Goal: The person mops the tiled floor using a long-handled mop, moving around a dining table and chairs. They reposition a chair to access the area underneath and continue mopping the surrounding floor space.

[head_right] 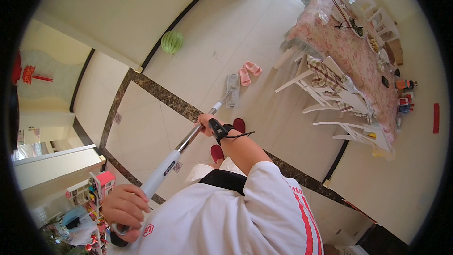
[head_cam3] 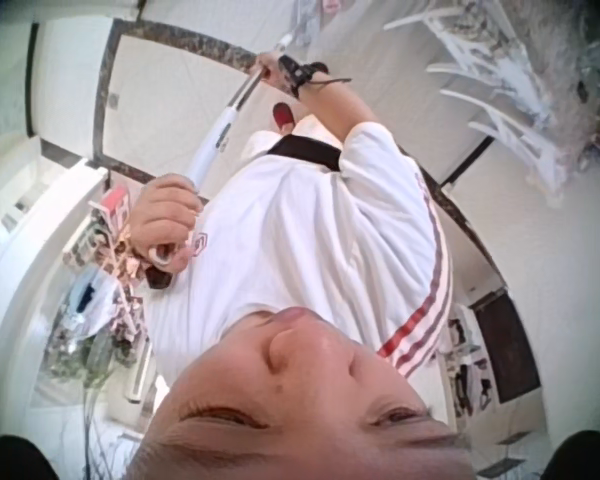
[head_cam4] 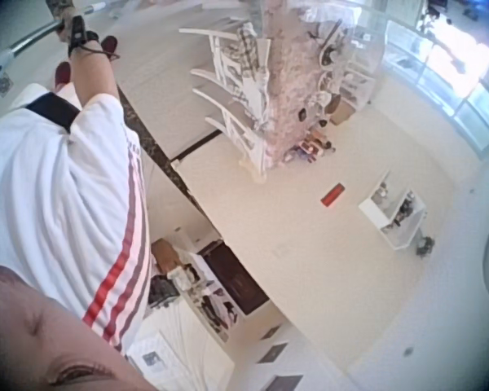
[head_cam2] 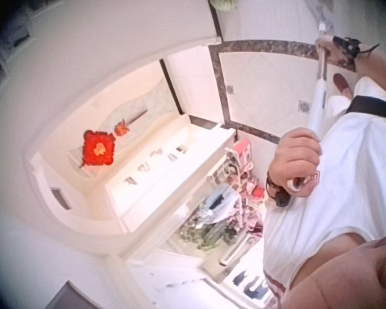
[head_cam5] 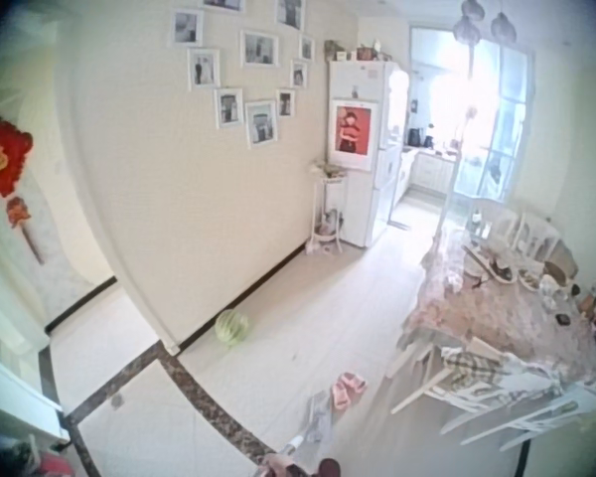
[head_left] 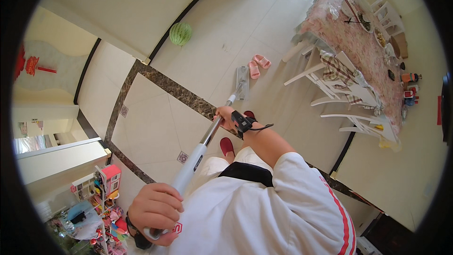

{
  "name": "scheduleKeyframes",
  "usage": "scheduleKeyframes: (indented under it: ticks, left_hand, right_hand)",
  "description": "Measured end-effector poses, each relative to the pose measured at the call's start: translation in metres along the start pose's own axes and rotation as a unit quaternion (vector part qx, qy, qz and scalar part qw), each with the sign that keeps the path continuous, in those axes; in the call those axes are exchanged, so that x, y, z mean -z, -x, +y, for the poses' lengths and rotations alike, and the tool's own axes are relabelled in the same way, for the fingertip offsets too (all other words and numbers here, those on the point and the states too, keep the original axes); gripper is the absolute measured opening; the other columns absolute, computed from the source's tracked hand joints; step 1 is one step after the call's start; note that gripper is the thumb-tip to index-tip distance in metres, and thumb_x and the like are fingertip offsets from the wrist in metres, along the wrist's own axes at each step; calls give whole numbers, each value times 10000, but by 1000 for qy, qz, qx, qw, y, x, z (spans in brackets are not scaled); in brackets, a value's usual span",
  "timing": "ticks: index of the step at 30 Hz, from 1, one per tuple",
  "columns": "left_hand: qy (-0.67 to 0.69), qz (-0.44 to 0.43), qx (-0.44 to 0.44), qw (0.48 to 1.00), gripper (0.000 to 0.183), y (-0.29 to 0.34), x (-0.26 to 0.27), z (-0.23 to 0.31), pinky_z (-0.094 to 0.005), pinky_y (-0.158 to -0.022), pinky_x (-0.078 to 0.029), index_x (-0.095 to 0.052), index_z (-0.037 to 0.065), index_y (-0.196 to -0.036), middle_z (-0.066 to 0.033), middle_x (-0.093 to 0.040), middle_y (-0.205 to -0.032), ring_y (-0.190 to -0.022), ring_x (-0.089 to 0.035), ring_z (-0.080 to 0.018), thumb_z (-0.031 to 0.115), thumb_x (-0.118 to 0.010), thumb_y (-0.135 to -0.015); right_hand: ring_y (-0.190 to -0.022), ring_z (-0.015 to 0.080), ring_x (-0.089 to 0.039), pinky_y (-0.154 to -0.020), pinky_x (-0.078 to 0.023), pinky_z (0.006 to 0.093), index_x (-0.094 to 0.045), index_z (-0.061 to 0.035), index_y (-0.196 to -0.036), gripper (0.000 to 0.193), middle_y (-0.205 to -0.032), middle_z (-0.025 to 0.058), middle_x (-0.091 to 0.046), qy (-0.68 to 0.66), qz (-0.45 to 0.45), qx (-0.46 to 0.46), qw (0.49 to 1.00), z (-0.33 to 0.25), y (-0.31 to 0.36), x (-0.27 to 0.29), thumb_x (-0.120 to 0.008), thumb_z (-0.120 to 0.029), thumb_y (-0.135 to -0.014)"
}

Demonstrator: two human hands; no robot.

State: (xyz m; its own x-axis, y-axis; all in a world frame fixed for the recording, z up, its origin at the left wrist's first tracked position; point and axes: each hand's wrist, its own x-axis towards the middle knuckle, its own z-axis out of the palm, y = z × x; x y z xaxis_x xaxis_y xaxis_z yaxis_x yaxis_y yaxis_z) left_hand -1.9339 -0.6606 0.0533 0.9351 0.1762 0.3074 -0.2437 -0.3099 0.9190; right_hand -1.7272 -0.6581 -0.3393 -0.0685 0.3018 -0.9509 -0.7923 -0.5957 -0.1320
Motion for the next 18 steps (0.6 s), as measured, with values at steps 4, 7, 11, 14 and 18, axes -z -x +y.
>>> scheduleKeyframes:
  ticks: [4, 7, 11, 14, 18]
  left_hand:
    - [12, 9, 3, 1000, 113, -33, -8, -33, -379, -678, -520, -525, 52, -604, -41, -574, -652, -643, -601, -220, 72, -636, -611]
    - [32, 16, -7, 999, 113, -61, -4, -48, -392, -680, -522, -516, 49, -596, -47, -569, -650, -640, -597, -225, 65, -627, -608]
    - [70, 67, -13, 995, 110, -95, 2, -72, -389, -669, -523, -514, 48, -585, -52, -562, -617, -613, -591, -228, 61, -619, -611]
    - [107, 103, -27, 989, 111, -109, 4, -88, -377, -625, -518, -510, 44, -573, -61, -551, -582, -564, -575, -228, 63, -609, -620]
    - [162, 206, -12, 965, 120, -111, 10, -97, -355, -554, -502, -505, 36, -560, -68, -534, -547, -498, -546, -226, 69, -599, -626]
  right_hand:
    - [-624, 237, -605, -560, -536, 347, -455, -29, -894, 110, -730, 116, -597, 5, 30, 16, 999, -42, -15, 33, -485, -121, -843]
    - [-611, 231, -597, -507, -512, 332, -445, -29, -898, 123, -721, 105, -594, -14, 34, 37, 999, -70, -14, 59, -480, -134, -842]
    - [-635, 233, -590, -522, -527, 341, -436, -28, -911, 132, -746, 102, -561, 8, 66, 26, 997, -105, -6, 91, -489, -118, -830]
    - [-660, 240, -593, -541, -539, 352, -430, -26, -924, 142, -775, 107, -543, 38, 80, 21, 996, -117, -10, 95, -495, -105, -826]
    - [-737, 262, -625, -566, -541, 386, -421, -28, -929, 151, -838, 125, -542, 51, 97, -23, 994, -121, -26, 83, -501, -98, -820]
